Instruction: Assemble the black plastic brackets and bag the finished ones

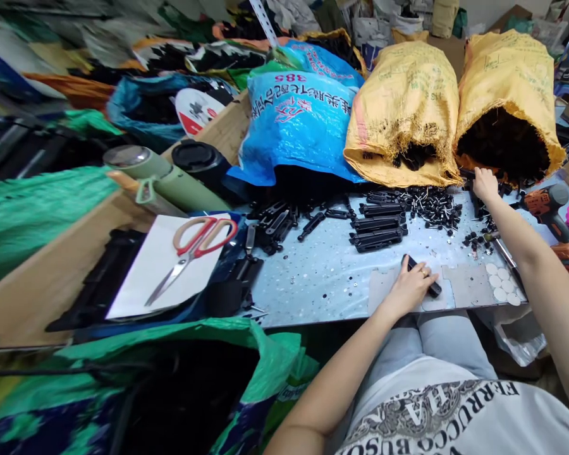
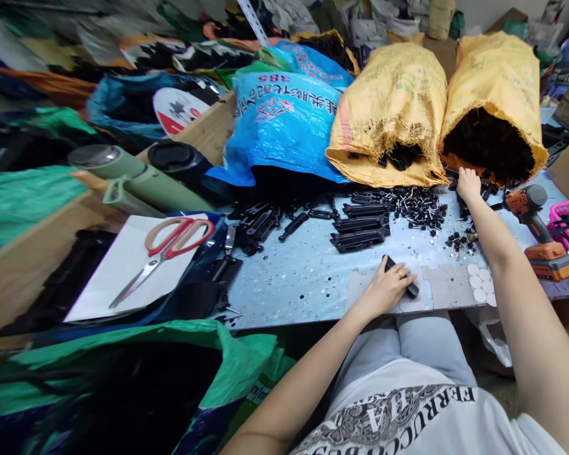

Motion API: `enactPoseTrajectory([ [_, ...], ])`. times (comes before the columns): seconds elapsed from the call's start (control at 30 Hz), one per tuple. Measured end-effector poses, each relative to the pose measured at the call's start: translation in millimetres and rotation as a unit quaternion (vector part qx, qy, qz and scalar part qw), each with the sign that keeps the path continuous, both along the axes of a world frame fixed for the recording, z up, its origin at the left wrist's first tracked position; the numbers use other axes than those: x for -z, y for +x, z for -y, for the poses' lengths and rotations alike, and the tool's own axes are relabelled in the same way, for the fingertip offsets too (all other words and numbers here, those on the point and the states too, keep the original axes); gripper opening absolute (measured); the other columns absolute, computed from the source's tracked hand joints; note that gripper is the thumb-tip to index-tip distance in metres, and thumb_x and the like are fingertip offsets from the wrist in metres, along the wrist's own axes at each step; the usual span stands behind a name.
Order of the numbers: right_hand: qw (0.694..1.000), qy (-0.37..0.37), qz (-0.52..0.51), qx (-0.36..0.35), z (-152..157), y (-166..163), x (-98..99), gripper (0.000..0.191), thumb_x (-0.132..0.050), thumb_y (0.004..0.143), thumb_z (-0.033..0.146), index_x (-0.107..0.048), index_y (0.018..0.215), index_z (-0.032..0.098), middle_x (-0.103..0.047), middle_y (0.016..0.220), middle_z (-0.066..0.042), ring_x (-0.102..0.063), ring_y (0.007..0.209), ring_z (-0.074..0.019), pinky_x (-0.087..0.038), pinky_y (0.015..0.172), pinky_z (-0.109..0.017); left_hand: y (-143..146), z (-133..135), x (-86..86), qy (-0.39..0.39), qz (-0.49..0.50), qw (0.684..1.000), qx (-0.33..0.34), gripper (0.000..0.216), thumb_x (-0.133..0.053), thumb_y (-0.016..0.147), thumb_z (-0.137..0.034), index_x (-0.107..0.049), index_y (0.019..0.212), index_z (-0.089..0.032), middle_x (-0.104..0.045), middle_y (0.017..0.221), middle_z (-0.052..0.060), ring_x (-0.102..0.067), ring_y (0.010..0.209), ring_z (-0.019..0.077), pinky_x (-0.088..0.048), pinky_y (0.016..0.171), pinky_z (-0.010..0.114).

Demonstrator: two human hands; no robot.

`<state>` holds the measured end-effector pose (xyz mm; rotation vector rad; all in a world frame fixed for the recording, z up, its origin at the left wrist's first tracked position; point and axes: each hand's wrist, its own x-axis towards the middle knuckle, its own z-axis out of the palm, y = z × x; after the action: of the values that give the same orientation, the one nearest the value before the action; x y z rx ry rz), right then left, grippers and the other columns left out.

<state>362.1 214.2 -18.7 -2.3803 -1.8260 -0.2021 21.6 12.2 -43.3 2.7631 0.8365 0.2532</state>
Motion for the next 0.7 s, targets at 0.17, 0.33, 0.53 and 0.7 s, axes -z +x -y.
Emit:
enactPoseTrajectory([
  [0.17, 0.999, -0.045, 0.017, 0.017, -19, 4, 9.8, 0.048, -0.037, 0.089, 0.012, -0.034, 0.137, 0.007, -0.050, 0.122, -0.022, -0.039, 0.115, -0.0260, -0.032, 0.091, -0.038, 3, -7, -2.5, 0.009, -0.076, 0.997, -0.015, 0.034, -0.041, 0.088, -0.011, -0.056, 0.116, -0.021, -0.063, 0.095, 0.009, -0.055, 0.094, 0.0214, -0.040, 0.088, 0.043],
  [0.33, 0.998, -0.025, -0.018, 0.062, 7, 6, 2.1, 0.033, -0.043, 0.090, 0.023, -0.056, 0.112, 0.004, -0.051, 0.115, -0.023, -0.049, 0.105, -0.0257, -0.039, 0.084, -0.035, -6, -3, 0.9, -0.038, -0.044, 0.992, -0.114, 0.033, -0.055, 0.084, -0.019, -0.056, 0.116, -0.017, -0.062, 0.098, 0.013, -0.055, 0.098, 0.0261, -0.042, 0.082, 0.041],
  [0.53, 0.889, 0.105, -0.433, -0.110, 133, -63, -4.3, 0.042, -0.049, 0.087, 0.049, -0.056, 0.115, 0.019, -0.061, 0.106, -0.010, -0.059, 0.084, -0.0181, -0.050, 0.072, -0.033, 9, -7, 0.0, -0.310, 0.335, 0.857, -0.239, 0.055, -0.048, 0.087, -0.045, -0.040, 0.134, -0.019, -0.058, 0.114, 0.012, -0.061, 0.096, 0.0218, -0.050, 0.079, 0.036],
  [0.7, 0.826, -0.011, -0.527, -0.201, 243, -145, 10.9, 0.048, -0.036, 0.092, 0.052, -0.065, 0.100, 0.016, -0.066, 0.080, -0.008, -0.063, 0.071, -0.0181, -0.052, 0.061, -0.033, 34, -14, -5.5, -0.493, 0.504, 0.647, -0.290, 0.038, -0.048, 0.084, -0.040, -0.061, 0.105, -0.012, -0.064, 0.083, 0.006, -0.062, 0.066, 0.0134, -0.051, 0.060, 0.027],
])
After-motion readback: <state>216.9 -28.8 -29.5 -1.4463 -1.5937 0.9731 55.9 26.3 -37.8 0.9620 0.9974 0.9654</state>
